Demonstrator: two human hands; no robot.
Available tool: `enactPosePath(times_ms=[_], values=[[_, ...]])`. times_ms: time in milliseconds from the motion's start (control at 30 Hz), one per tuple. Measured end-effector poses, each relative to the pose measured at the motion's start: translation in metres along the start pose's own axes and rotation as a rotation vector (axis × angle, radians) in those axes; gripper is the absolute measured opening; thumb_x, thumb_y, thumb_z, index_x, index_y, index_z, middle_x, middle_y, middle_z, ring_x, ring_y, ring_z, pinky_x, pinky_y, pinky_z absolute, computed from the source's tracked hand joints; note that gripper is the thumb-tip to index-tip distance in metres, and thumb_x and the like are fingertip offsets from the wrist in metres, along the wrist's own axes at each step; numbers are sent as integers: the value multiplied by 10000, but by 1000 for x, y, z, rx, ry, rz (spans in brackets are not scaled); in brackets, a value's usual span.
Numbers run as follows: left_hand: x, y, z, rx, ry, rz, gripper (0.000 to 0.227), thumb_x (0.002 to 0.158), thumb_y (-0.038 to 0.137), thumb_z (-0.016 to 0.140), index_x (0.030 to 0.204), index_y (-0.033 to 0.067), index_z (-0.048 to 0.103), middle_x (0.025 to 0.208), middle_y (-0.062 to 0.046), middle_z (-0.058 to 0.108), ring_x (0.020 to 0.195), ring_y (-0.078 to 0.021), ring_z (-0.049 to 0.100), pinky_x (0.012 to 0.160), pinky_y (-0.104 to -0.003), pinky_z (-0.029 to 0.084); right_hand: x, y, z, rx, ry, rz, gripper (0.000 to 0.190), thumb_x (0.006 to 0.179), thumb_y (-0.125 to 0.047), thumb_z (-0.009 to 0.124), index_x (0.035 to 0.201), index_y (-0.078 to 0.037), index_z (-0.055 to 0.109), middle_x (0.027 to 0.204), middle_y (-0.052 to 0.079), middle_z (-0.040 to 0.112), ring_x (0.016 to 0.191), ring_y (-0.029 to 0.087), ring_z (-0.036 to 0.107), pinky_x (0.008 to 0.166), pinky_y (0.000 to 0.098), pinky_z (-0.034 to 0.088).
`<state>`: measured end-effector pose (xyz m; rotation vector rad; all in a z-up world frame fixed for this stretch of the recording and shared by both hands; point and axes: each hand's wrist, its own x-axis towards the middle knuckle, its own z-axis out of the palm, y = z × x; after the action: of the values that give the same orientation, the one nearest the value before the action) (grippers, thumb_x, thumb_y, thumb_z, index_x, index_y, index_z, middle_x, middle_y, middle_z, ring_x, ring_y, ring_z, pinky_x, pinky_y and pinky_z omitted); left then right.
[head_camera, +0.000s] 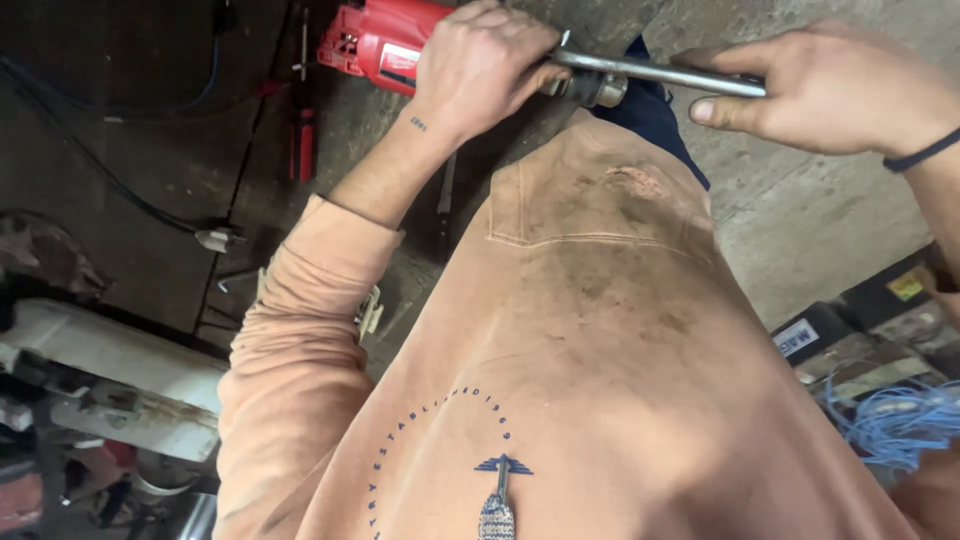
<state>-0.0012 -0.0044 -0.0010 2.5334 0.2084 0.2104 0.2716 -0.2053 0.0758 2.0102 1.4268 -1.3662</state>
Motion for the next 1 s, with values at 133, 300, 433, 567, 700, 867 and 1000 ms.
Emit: enactPosePath(times_ms=[133, 300, 433, 567, 700, 867, 1000], values=[[5, -1, -1, -15, -41, 11, 361, 999, 438, 775, 1075, 89, 717, 976, -68, 738, 929, -275, 691, 861, -397, 513, -22, -26, -6, -399, 161, -86, 644, 995, -583, 517, 1537, -243, 585, 706, 153, 726, 582, 277, 687, 561, 371, 566], [-2, 1, 2, -5, -34, -11, 397, 944, 425, 794, 1147, 92, 718, 1047, -62, 746, 991, -259, 696, 950, -395, 518, -37, -39, 15, -371, 562, -213, 665, 978, -559, 659, 1503, -153, 627, 780, 160, 661, 548, 263, 643, 474, 389, 522], [-2, -2, -4, 15, -33, 1, 597, 880, 539, 834, 1243, 84, 701, 1079, -80, 747, 1015, -277, 698, 1007, -413, 507, -33, -37, 33, -320, 814, -237, 672, 956, -566, 769, 1432, -106, 654, 878, 124, 640, 683, 249, 662, 556, 371, 518], [-4, -2, -11, -34, -51, 39, 705, 873, 557, 849, 1341, 64, 662, 1118, -95, 742, 1036, -281, 696, 998, -415, 510, -27, -29, 41, -86, 665, -161, 735, 868, -591, 814, 1354, -57, 674, 828, 143, 625, 596, 277, 640, 487, 406, 486], [-2, 0, -14, -66, -56, 11, 754, 818, 501, 851, 1402, 70, 650, 1105, -98, 747, 1018, -294, 697, 911, -417, 522, -27, -29, 44, -186, 870, -224, 558, 911, -585, 803, 1162, -100, 688, 874, 29, 590, 726, 199, 629, 583, 337, 438], [-1, -3, -13, -39, -76, -27, 687, 825, 543, 848, 1312, 83, 697, 1080, -93, 759, 975, -303, 700, 829, -430, 528, -31, -32, 40, -535, 1092, -205, 486, 959, -593, 756, 1072, -123, 712, 782, -12, 500, 639, 126, 545, 552, 278, 383], [-2, -5, -6, -39, -25, -20, 508, 932, 522, 823, 1172, 84, 730, 1056, -80, 760, 954, -302, 704, 866, -418, 543, -36, -36, 29, -416, 1019, -254, 438, 938, -498, 812, 1043, -98, 665, 837, 3, 544, 710, 137, 583, 622, 279, 447]])
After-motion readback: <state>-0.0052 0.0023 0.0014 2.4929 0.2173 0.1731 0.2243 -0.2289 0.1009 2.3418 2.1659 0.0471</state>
